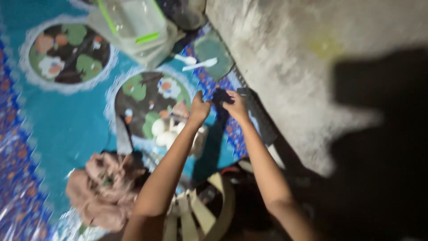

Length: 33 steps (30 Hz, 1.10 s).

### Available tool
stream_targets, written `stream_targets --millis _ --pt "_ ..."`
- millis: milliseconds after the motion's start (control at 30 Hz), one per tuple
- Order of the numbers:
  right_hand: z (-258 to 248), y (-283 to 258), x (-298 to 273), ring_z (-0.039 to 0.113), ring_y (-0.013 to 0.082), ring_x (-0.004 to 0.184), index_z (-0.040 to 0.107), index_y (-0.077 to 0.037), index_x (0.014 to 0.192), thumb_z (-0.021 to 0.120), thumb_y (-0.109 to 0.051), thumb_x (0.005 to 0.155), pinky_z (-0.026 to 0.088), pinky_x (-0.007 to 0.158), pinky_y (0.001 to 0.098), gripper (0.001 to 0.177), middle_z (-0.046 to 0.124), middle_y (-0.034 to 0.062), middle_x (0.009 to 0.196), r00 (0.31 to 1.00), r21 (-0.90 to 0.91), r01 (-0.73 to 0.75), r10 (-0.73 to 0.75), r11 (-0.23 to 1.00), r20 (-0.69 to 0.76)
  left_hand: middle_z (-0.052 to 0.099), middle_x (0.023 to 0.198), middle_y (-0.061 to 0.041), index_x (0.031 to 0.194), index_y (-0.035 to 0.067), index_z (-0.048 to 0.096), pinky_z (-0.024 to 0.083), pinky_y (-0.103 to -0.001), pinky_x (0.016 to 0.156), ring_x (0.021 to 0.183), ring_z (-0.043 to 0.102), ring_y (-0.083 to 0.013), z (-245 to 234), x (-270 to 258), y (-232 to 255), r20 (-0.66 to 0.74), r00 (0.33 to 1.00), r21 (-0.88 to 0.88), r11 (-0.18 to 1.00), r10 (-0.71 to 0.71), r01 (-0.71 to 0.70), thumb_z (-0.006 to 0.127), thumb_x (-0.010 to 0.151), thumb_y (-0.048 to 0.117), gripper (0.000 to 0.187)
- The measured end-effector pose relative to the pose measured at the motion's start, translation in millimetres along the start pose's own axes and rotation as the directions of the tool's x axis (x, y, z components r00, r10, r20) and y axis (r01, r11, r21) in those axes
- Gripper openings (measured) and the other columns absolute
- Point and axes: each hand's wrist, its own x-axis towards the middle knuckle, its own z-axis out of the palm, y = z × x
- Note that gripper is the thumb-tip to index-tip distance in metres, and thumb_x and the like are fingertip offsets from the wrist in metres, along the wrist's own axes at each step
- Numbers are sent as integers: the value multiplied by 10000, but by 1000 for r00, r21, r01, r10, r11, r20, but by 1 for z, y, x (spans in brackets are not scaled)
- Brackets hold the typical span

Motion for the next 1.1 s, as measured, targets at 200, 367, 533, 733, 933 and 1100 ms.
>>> stream_targets --millis 200,367,533,733,933,1100 --pt "3 -35 89 400 461 1376 326 0 1490 917 -225 646 336 1135 479 1055 425 310 1470 989 -431 100 -136 897 -54 606 1304 -217 1458 -119 354 489 -412 994 1154 608 -291 93 131 -78 -227 957 -459 847 182 -270 618 858 82 685" --pt "28 27 151 251 516 1478 214 34 1552 732 -63 766 222 1228 516 946 268 372 1576 973 -528 171 -226 832 -41 566 1005 -132 1368 -106 374 441 -374 697 840 515 -200 107 173 -74 -101 979 -728 684 -175 47 590 849 93 597" --pt "36 27 167 238 591 1437 186 65 1546 665 -3 807 198 1213 570 883 233 458 1530 968 -576 186 -249 796 -31 581 1088 -121 1391 -70 422 465 -333 799 929 533 -182 113 192 -61 -175 953 -697 715 -249 59 623 887 126 576" --pt "42 33 181 357 527 1393 211 27 1572 585 36 871 275 1201 544 795 358 379 1478 973 -614 129 -220 778 -74 628 1262 -154 1401 -47 464 476 -352 984 1134 604 -244 109 191 -40 -166 969 -764 645 -184 -9 621 908 159 557" --pt "32 36 146 400 466 1361 307 -11 1533 610 46 845 319 1159 528 754 440 279 1476 920 -645 129 -333 753 -206 638 1244 -175 1360 -86 542 471 -385 1005 1149 578 -265 119 181 -59 -217 947 -720 693 -237 9 612 928 142 493" --pt "-12 -21 53 408 458 1315 355 -25 1439 978 -272 412 369 1099 514 1226 447 275 1400 957 -339 98 -182 936 -226 477 1462 -195 1484 -40 338 354 -370 1117 1318 481 -268 119 94 -28 -83 927 -753 632 -366 183 651 950 261 689"
